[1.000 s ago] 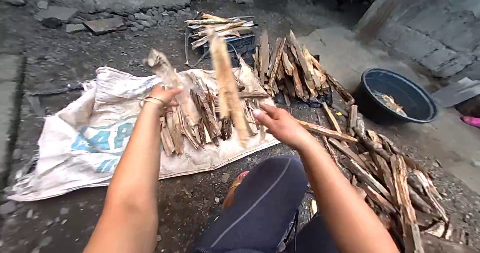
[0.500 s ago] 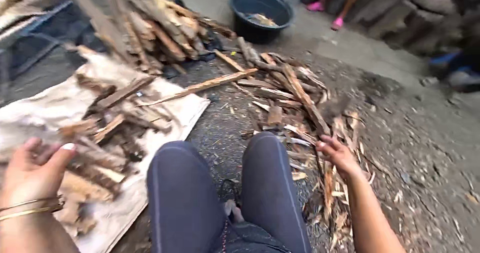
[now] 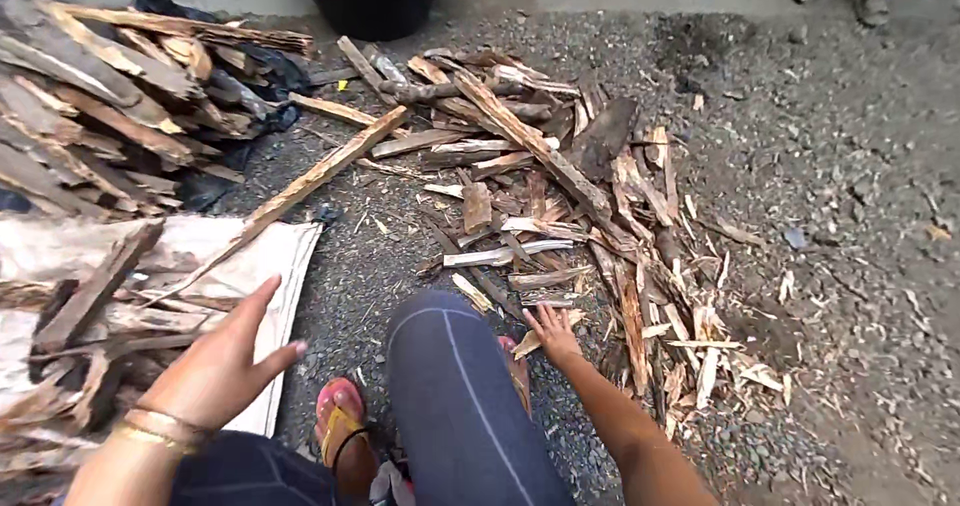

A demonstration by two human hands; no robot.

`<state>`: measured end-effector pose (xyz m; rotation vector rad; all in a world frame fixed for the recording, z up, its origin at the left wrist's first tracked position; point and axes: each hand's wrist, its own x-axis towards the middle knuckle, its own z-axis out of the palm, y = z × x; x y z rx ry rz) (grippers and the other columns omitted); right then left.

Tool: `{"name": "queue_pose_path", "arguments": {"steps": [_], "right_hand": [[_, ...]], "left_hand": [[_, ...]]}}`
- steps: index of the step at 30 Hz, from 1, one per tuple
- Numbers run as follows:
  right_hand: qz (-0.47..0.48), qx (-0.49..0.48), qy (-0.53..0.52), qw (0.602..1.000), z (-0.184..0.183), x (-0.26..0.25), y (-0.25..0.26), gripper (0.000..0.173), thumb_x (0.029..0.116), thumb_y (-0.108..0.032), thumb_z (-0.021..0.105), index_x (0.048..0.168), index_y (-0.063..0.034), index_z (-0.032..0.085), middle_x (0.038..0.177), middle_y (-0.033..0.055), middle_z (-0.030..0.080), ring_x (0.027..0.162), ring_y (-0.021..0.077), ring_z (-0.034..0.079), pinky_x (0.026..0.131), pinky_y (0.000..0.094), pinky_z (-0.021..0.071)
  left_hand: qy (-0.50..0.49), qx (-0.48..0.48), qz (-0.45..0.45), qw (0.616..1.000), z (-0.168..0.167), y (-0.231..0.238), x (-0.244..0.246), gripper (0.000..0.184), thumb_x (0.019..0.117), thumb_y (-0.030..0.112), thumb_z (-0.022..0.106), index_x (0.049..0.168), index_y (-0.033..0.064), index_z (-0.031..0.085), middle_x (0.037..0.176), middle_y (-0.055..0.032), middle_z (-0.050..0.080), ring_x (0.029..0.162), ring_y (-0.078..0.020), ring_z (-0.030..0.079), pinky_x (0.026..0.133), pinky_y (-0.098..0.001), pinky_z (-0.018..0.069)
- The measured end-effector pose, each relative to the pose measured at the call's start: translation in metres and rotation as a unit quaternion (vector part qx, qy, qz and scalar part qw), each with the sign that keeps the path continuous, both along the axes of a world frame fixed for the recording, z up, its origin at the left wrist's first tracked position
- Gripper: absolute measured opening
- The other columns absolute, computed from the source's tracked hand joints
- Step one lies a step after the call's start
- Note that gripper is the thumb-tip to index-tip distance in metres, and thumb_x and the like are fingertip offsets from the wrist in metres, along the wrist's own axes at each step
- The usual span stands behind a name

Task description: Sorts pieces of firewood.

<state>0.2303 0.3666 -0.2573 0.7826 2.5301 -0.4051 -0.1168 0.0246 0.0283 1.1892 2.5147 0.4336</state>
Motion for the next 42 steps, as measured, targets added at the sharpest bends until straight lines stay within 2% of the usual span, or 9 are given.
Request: {"name": "queue_pose_path", "arguments": {"steps": [6,8,12,19,23,32,36,39,42], "right_hand": [[-0.047,0.007,0.060,0.997,0.016,-0.029,0.038,0.043,0.1028,-0.014,0.051,0.144,-0.0018,0.056,0.141,0.0293,0.057,0.139,0.0465,0.048,0.120,0.0671,0.0226],[-0.063,0.033,0.112,0.991,0.017,-0.037,0.066,0.047,0.1010,-0.018,0.057,0.147,-0.0084,0.056,0.151,0.0293,0.048,0.147,0.0461,0.038,0.121,0.0672,0.0237],[-0.079,-0.047,0.035,0.995,0.017,-0.057,0.119,0.102,0.0891,-0.030,0.080,0.167,-0.0133,0.016,0.171,0.0264,0.011,0.160,0.0423,0.004,0.127,0.0616,0.0076],[-0.069,-0.112,-0.122,0.984,0.018,-0.065,0.130,0.109,0.0781,-0.063,0.082,0.162,-0.0138,0.033,0.157,0.0330,0.037,0.143,0.0525,0.039,0.116,0.0736,0.0262],[-0.111,-0.096,-0.118,0.982,0.013,-0.054,0.089,0.130,0.0753,-0.050,0.090,0.168,-0.0152,0.005,0.167,0.0331,0.014,0.155,0.0516,0.016,0.119,0.0722,0.0214],[-0.195,-0.015,-0.031,0.980,0.012,-0.045,0.070,0.116,0.0798,-0.036,0.084,0.167,-0.0165,0.010,0.152,0.0341,0.042,0.143,0.0517,0.038,0.117,0.0681,0.0272],[-0.195,-0.003,0.029,0.980,0.005,-0.039,0.058,0.118,0.0767,-0.025,0.087,0.167,-0.0125,0.012,0.158,0.0385,0.031,0.146,0.0575,0.031,0.118,0.0736,0.0217],[-0.195,-0.043,0.052,0.978,0.020,-0.050,0.033,0.122,0.0787,-0.025,0.088,0.166,-0.0059,0.004,0.157,0.0383,0.033,0.141,0.0574,0.041,0.111,0.0744,0.0342],[-0.188,-0.037,0.057,0.980,0.034,-0.046,0.018,0.121,0.0776,-0.016,0.089,0.166,-0.0061,0.008,0.154,0.0442,0.032,0.141,0.0646,0.034,0.112,0.0813,0.0219]], "left_hand": [[-0.030,-0.013,0.009,0.999,-0.017,0.007,-0.020,0.082,0.0909,0.038,0.073,0.161,0.0147,0.036,0.146,-0.0216,0.058,0.122,-0.0466,0.063,0.099,-0.0697,0.0493],[-0.037,-0.018,0.004,0.999,-0.022,0.011,-0.023,0.079,0.0912,0.041,0.071,0.160,0.0170,0.039,0.146,-0.0187,0.059,0.122,-0.0440,0.064,0.099,-0.0683,0.0502],[-0.048,-0.045,-0.014,0.998,-0.026,0.019,-0.027,0.079,0.0913,0.043,0.070,0.159,0.0150,0.041,0.145,-0.0188,0.059,0.121,-0.0448,0.065,0.099,-0.0693,0.0497],[-0.075,-0.048,-0.019,0.996,-0.027,0.022,-0.026,0.078,0.0910,0.044,0.068,0.157,0.0140,0.042,0.138,-0.0157,0.066,0.119,-0.0397,0.068,0.098,-0.0661,0.0516],[-0.095,-0.065,-0.029,0.993,-0.030,0.019,-0.027,0.077,0.0903,0.039,0.071,0.157,0.0136,0.043,0.136,-0.0160,0.067,0.117,-0.0391,0.069,0.099,-0.0644,0.0532],[-0.096,-0.087,-0.028,0.991,-0.014,0.025,-0.012,0.072,0.0921,0.021,0.077,0.156,0.0125,0.045,0.133,-0.0173,0.068,0.114,-0.0397,0.070,0.099,-0.0625,0.0540],[-0.144,-0.187,0.004,0.972,0.021,0.046,0.010,0.068,0.1010,0.029,0.069,0.160,0.0124,0.039,0.142,-0.0226,0.061,0.128,-0.0432,0.060,0.108,-0.0650,0.0445],[-0.144,-0.228,0.002,0.963,0.031,0.047,0.020,0.065,0.1031,0.029,0.066,0.160,0.0148,0.038,0.140,-0.0237,0.062,0.127,-0.0442,0.061,0.106,-0.0657,0.0451],[-0.161,-0.231,-0.022,0.959,0.033,0.043,0.026,0.065,0.1026,0.026,0.067,0.160,0.0139,0.038,0.137,-0.0270,0.062,0.126,-0.0473,0.060,0.103,-0.0681,0.0452]]}}
